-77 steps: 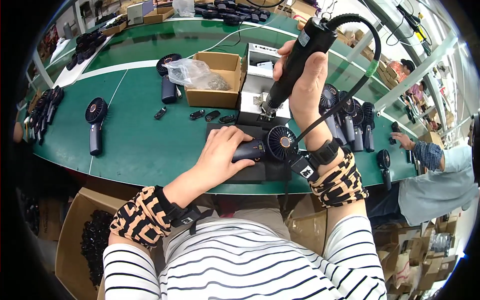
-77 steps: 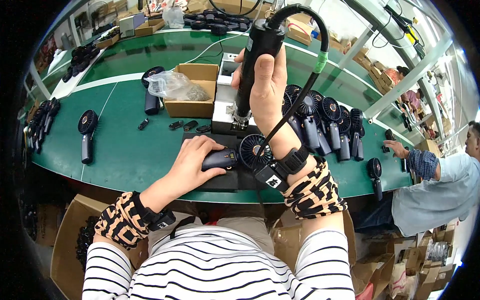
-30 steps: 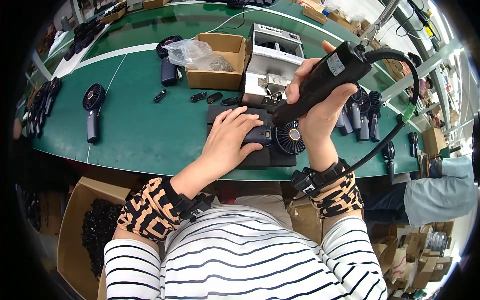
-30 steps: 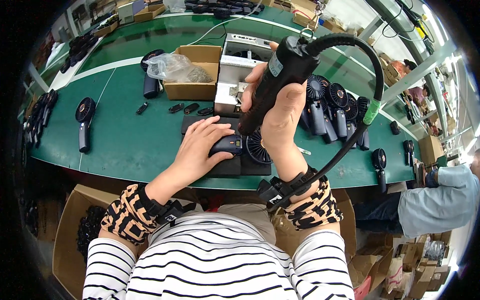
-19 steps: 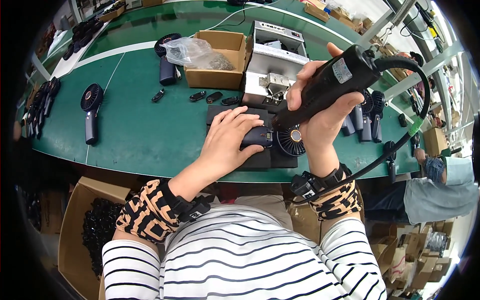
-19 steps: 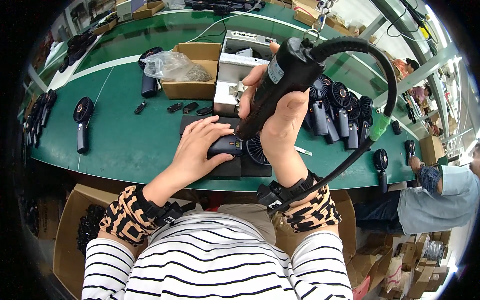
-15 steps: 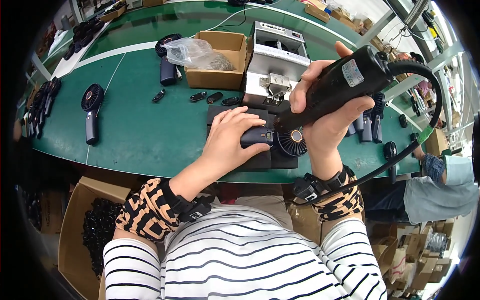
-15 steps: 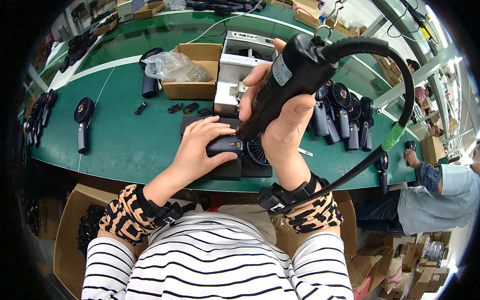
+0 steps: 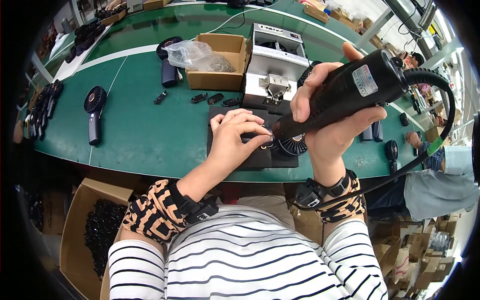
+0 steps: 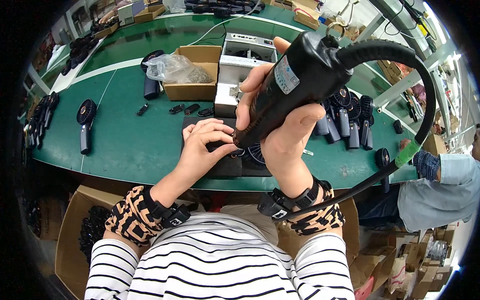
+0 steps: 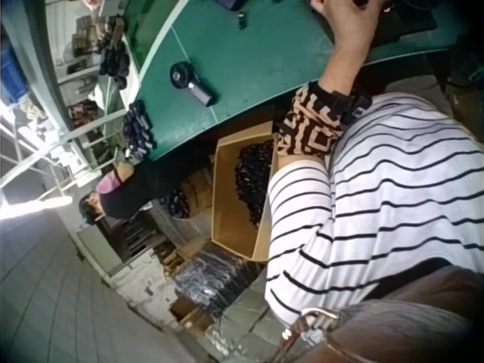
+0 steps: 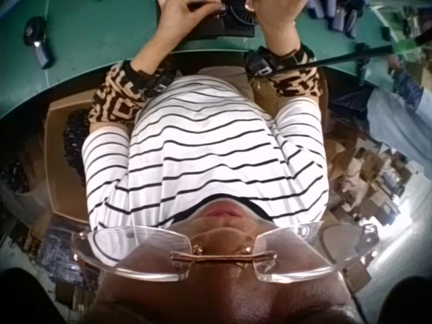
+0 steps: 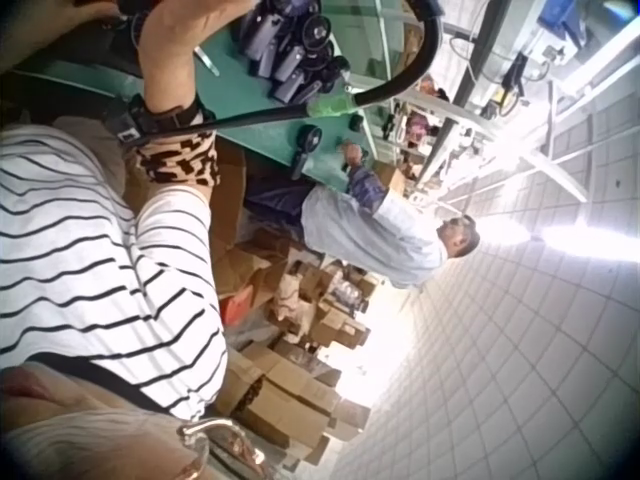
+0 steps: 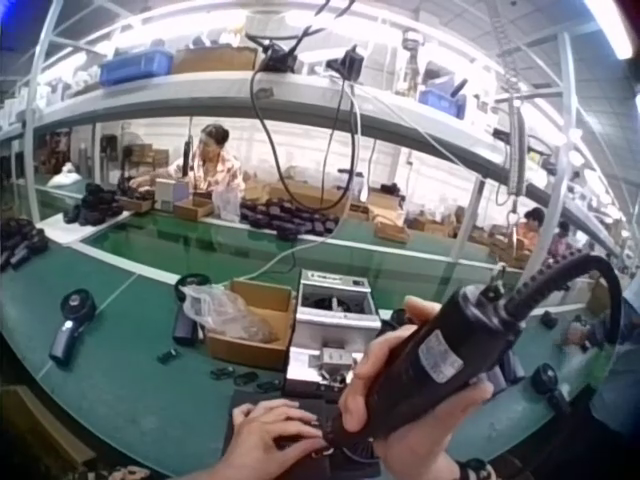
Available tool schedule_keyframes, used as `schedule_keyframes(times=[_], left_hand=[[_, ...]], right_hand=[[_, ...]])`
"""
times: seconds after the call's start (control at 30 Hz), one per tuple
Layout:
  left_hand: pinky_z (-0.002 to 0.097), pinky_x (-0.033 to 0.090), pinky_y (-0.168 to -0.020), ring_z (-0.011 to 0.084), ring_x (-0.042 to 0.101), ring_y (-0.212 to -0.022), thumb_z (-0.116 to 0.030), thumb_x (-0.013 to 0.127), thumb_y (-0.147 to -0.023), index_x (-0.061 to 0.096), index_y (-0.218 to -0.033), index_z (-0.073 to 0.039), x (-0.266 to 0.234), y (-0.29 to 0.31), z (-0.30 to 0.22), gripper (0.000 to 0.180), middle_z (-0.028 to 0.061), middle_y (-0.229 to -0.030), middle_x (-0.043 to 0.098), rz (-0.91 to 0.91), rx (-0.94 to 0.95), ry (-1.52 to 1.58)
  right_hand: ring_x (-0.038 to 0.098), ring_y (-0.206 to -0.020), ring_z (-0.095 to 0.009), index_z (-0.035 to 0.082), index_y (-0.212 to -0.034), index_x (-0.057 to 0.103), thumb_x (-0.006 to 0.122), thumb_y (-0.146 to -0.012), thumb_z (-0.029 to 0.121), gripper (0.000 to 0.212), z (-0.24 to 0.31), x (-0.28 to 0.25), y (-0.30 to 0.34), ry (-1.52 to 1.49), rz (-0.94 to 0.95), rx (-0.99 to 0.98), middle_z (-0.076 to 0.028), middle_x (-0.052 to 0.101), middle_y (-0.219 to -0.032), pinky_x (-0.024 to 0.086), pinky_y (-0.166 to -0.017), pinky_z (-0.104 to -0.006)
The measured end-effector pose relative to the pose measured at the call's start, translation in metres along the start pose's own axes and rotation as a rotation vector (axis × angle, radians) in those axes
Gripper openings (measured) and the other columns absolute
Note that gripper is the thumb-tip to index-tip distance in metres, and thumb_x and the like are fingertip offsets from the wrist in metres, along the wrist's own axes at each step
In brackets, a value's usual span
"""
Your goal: Assembling and testing handheld portable fans at a workstation using an electric screwdriver.
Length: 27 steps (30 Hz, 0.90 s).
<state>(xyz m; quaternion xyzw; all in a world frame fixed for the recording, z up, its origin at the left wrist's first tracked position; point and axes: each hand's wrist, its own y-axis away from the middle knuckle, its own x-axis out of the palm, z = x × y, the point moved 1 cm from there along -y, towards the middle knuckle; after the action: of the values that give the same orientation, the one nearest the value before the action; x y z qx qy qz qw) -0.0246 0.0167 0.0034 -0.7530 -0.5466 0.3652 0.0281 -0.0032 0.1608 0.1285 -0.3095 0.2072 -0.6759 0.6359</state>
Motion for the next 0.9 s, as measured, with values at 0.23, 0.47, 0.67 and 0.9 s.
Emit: schedule_keyframes(times=[0.23, 0.47, 0.67, 0.9], left_hand=[[0.043, 0.027, -0.094, 0.0207, 0.054, -0.112, -0.019, 0.084, -0.066, 0.066, -0.076, -0.014, -0.003, 0.001, -0.008, 0.02, -0.0045, -0.099, 0.065, -0.045, 0.147, -0.095], [0.0449, 0.028, -0.093, 0.0193, 0.055, -0.107, -0.021, 0.082, -0.069, 0.072, -0.077, -0.014, -0.007, 0.004, -0.012, 0.015, -0.0047, -0.093, 0.064, -0.06, 0.182, -0.118], [0.0526, 0.024, -0.105, 0.0246, 0.053, -0.119, -0.024, 0.081, -0.072, 0.07, -0.102, -0.013, -0.007, 0.003, -0.003, 0.034, 0.001, -0.106, 0.066, -0.029, 0.16, -0.177], [0.0584, 0.017, -0.114, 0.0275, 0.054, -0.122, -0.026, 0.079, -0.074, 0.068, -0.109, -0.009, -0.006, 0.005, 0.002, 0.04, 0.0051, -0.116, 0.065, 0.038, 0.163, -0.239]], right_hand=[[0.054, -0.05, -0.014, 0.002, -0.14, 0.03, 0.039, -0.077, 0.085, 0.105, -0.001, 0.006, 0.003, -0.008, 0.029, 0.034, -0.01, 0.055, -0.088, 0.045, -0.044, -0.0258], [0.054, -0.05, -0.014, 0.0, -0.14, 0.029, 0.042, -0.076, 0.084, 0.106, -0.006, 0.007, 0.009, 0.021, 0.014, 0.072, -0.01, 0.055, -0.088, 0.045, -0.045, -0.0257], [0.054, -0.05, -0.014, 0.001, -0.139, 0.031, 0.041, -0.078, 0.083, 0.103, -0.006, 0.0, 0.003, 0.019, 0.001, 0.027, -0.01, 0.056, -0.088, 0.045, -0.044, -0.0256], [0.055, -0.053, -0.014, 0.002, -0.141, 0.03, 0.041, -0.079, 0.082, 0.102, -0.018, -0.013, -0.006, 0.123, -0.029, -0.01, -0.01, 0.055, -0.09, 0.045, -0.049, -0.0247]])
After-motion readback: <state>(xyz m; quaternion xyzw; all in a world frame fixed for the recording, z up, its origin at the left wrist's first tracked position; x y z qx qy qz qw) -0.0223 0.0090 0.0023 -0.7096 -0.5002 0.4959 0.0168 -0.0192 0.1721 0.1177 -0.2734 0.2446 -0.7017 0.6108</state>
